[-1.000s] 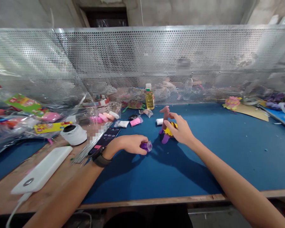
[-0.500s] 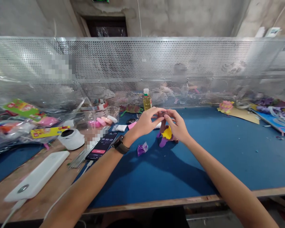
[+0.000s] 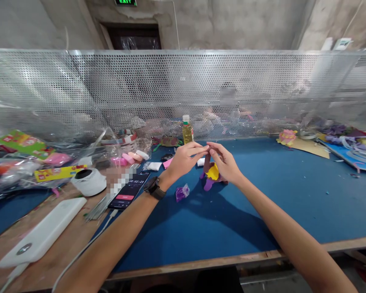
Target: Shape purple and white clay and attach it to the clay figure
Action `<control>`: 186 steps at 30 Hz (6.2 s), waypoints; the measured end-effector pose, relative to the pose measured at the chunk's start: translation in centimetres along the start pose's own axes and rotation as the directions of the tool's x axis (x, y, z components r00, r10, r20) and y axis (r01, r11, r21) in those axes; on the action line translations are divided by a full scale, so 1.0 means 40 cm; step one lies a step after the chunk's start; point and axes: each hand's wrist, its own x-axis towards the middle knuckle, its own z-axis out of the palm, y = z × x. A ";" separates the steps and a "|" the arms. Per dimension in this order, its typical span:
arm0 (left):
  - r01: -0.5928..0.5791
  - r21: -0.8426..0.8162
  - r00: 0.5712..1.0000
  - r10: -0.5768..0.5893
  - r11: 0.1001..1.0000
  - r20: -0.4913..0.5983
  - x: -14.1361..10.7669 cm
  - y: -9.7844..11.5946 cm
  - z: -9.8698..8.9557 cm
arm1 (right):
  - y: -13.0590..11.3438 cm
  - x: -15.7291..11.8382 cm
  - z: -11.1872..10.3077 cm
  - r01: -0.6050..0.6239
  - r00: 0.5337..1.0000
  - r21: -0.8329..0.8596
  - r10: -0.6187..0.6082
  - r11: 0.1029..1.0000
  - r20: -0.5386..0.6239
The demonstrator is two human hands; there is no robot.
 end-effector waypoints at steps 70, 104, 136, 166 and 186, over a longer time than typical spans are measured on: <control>0.618 -0.197 0.785 -0.584 0.761 0.209 -0.236 -0.048 0.049 | 0.043 -0.058 -0.004 -0.131 0.938 -0.706 -0.145 0.696 -0.316; 0.610 -0.201 0.782 -0.543 0.766 0.306 -0.243 -0.025 0.034 | 0.011 -0.108 0.101 0.012 0.965 -0.014 -0.008 1.000 0.262; 0.612 -0.524 0.769 -0.599 0.593 0.221 -0.232 -0.049 0.065 | 0.029 -0.105 0.089 -0.405 0.849 0.035 0.361 0.914 0.386; 0.590 -0.462 0.807 -0.505 0.662 0.306 -0.218 -0.015 0.044 | 0.014 -0.124 0.106 -0.322 0.834 0.021 0.273 0.946 0.480; 0.519 -0.466 0.855 -0.421 0.717 0.304 -0.230 -0.016 0.052 | 0.012 -0.116 0.086 -0.136 0.842 -0.124 0.181 0.983 0.509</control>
